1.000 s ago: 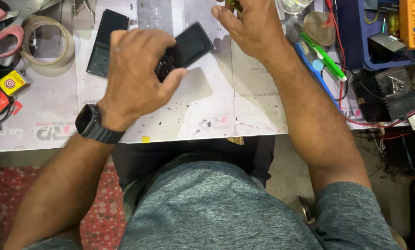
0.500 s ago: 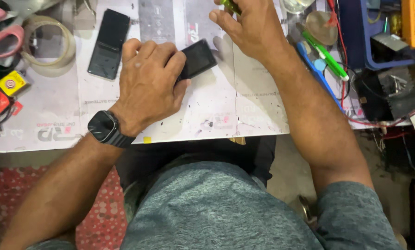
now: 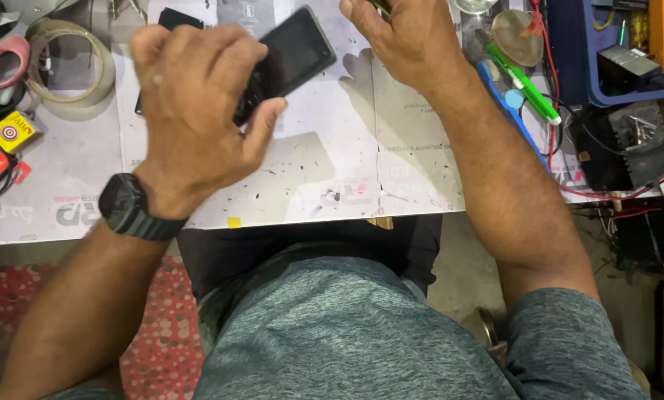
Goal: The person sits on the floor and uses a green precision tool to pry open the back cover of a black mobile phone. They carefully separate the casing from the internal components, remove the battery, and inspect the device's interior.
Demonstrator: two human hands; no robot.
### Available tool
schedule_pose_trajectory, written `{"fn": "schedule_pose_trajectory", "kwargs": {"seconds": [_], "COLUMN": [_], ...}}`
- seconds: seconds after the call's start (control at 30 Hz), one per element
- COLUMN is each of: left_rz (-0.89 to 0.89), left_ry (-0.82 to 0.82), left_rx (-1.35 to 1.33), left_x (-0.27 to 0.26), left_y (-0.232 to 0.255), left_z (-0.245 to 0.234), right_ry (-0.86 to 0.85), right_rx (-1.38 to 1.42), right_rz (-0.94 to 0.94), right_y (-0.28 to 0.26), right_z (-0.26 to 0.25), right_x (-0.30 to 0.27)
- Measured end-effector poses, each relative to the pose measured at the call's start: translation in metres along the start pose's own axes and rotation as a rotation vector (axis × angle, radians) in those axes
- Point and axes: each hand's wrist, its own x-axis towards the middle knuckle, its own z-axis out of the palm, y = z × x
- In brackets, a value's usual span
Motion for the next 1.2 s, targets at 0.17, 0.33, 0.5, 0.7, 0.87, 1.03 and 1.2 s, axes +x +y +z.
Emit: {"fn": "schedule_pose_trajectory", "kwargs": {"seconds": [0.17, 0.33, 0.5, 0.7, 0.87, 1.03, 1.2], "left_rz": [-0.017, -0.084, -0.48, -0.617, -0.609, -0.602, -0.58], "left_ry": [-0.001, 0.063, 0.141, 0.297, 0.4, 0.538, 0.62], "left_rx": [-0.03, -0.026, -0.705, -1.483, -1.458, -1.409, -1.345], "left_x": [0.003, 0.0, -0.02, -0.062, -0.086, -0.096, -0.099], "left_y": [0.011, 0.009, 0.006, -0.016, -0.031, -0.041, -0.046], "left_z": [0.008, -0.008, -0.013, -0.027, -0.044, -0.06, -0.057], "right_ry": [-0.008, -0.18, -0.341, -0.368, -0.4, -0.581, -0.542], "right_rx": [-0.005, -0.046, -0.067, -0.183, -0.455, -0.374, -0.274], "right_rz": [0.006, 0.02, -0.08, -0.086, -0.111, -0.021, -0.184], "right_y": [0.001, -0.003, -0.013, -0.026, -0.043, -0.078, -0.098], "right_z": [-0.001, -0.008, -0.003, 0.008, 0.02, 0.044, 0.109], "right_x": [0.001, 0.002, 0.004, 0.003, 0.003, 0.027, 0.056]}}
